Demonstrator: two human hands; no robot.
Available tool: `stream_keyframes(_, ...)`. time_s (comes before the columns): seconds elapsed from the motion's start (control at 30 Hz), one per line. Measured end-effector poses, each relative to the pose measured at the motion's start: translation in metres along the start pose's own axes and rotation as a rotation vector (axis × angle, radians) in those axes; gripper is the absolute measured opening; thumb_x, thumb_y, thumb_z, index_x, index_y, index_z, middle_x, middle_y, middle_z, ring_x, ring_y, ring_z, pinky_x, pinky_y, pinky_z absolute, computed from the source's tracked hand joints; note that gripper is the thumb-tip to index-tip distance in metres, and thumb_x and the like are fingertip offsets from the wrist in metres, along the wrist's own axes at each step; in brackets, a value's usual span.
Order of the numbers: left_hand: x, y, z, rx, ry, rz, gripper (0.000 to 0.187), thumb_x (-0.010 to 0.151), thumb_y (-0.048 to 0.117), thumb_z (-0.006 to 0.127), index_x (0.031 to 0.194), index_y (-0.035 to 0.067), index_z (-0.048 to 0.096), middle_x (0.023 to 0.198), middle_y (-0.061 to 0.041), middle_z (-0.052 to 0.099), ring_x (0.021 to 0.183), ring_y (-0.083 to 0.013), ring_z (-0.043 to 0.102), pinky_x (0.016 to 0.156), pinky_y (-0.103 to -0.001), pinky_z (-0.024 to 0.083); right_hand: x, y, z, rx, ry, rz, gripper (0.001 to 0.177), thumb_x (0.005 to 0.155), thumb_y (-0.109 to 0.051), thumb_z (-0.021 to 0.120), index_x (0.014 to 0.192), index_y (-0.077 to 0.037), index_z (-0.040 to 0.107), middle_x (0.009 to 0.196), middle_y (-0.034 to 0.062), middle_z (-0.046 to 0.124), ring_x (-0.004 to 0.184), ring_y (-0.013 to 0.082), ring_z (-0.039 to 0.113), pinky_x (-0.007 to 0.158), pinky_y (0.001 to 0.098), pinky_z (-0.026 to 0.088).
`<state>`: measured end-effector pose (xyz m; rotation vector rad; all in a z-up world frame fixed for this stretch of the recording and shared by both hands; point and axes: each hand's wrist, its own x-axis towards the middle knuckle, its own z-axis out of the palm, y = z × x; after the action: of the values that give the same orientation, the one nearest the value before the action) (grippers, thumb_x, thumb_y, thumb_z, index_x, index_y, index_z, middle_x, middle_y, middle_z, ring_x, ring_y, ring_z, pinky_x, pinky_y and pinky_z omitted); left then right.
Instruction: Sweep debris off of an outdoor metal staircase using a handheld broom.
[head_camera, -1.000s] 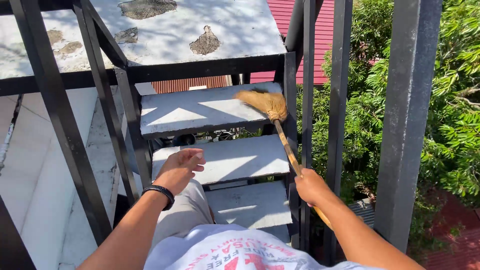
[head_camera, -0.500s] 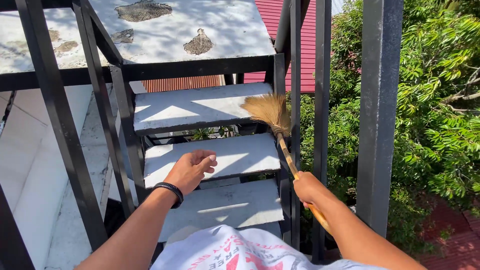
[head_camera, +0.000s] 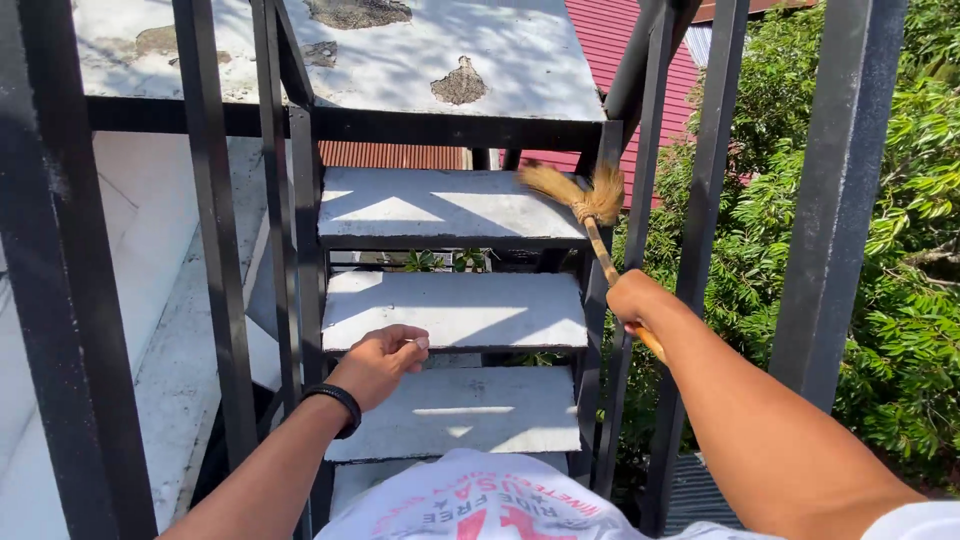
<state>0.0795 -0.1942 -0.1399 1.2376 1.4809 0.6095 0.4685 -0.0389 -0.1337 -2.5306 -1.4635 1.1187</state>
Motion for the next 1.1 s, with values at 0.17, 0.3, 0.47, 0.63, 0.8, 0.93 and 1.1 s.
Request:
stream_keyframes(0.17, -0.038, -0.032, -0.024, -0.022, 0.107, -0.14, 0.049, 0.094, 0.042, 0.059, 0.13, 0.01, 0.066, 0.106, -0.004, 0.078, 0.097, -0.0141, 0.074, 0.088, -0.032, 0.056, -0.095, 0.046, -0.011, 0.068, -0.175, -0.063, 0.027, 0.103, -0.02, 0.049, 0.128, -0.014, 0.055, 0.065, 0.0085, 0.053, 0.045, 0.0205, 0.047, 0.04, 0.0367, 0.04)
stream_keyframes(0.3, -0.064, -0.028, -0.034, 0.014, 0.186, -0.328, 0.048, 0.092, 0.043, 0.061, 0.131, 0.016, 0.07, 0.106, -0.007, 0.078, 0.099, -0.0162, 0.073, 0.089, -0.035, 0.059, -0.114, 0.022, -0.026, 0.224, -0.06, -0.071, 0.057, 0.101, -0.022, 0.051, 0.157, -0.032, 0.042, 0.065, 0.0063, 0.048, 0.046, 0.0181, 0.043, 0.04, 0.0362, 0.039)
stream_keyframes(0.47, -0.037, -0.028, -0.044, 0.218, 0.171, -0.288, 0.047, 0.095, 0.044, 0.06, 0.13, 0.016, 0.071, 0.11, -0.004, 0.074, 0.097, -0.0181, 0.071, 0.09, -0.034, 0.054, -0.009, -0.02, 0.043, 0.273, -0.101, -0.096, 0.028, 0.102, -0.014, 0.048, 0.126, -0.003, 0.058, 0.066, 0.0112, 0.054, 0.046, 0.0198, 0.047, 0.039, 0.0349, 0.041)
stream_keyframes(0.63, -0.033, 0.003, -0.056, 0.144, 0.069, -0.131, 0.05, 0.094, 0.044, 0.058, 0.135, 0.015, 0.062, 0.105, -0.004, 0.074, 0.095, -0.0154, 0.071, 0.088, -0.033, 0.056, -0.082, -0.066, 0.061, 0.27, -0.254, -0.101, 0.025, 0.102, -0.015, 0.05, 0.12, -0.002, 0.063, 0.069, 0.0056, 0.052, 0.048, 0.0127, 0.047, 0.04, 0.0299, 0.042)
stream_keyframes(0.8, -0.038, 0.011, -0.057, 0.064, 0.065, -0.088, 0.049, 0.094, 0.043, 0.056, 0.134, 0.015, 0.062, 0.108, -0.002, 0.073, 0.102, -0.0132, 0.07, 0.093, -0.031, 0.054, -0.088, -0.088, 0.055, 0.253, -0.203, -0.211, 0.047, 0.098, -0.013, 0.053, 0.143, -0.025, 0.053, 0.068, 0.0054, 0.052, 0.044, 0.0145, 0.046, 0.038, 0.0321, 0.04)
stream_keyframes(0.93, -0.041, 0.009, -0.067, 0.075, 0.07, -0.07, 0.048, 0.094, 0.042, 0.057, 0.134, 0.015, 0.063, 0.107, -0.003, 0.074, 0.102, -0.0137, 0.07, 0.094, -0.031, 0.053, -0.016, -0.138, 0.116, 0.265, -0.217, -0.227, 0.02, 0.1, -0.014, 0.055, 0.117, -0.005, 0.06, 0.064, 0.0095, 0.054, 0.04, 0.0198, 0.049, 0.037, 0.0365, 0.041)
stream_keyframes(1.1, -0.038, 0.003, -0.079, 0.093, 0.055, -0.09, 0.048, 0.095, 0.044, 0.057, 0.134, 0.017, 0.064, 0.11, -0.003, 0.073, 0.103, -0.013, 0.071, 0.091, -0.033, 0.056, -0.085, -0.158, 0.148, -0.151, -0.277, -0.35, 0.018, 0.099, -0.019, 0.05, 0.106, -0.005, 0.06, 0.064, 0.0166, 0.062, 0.04, 0.025, 0.057, 0.039, 0.0401, 0.045)
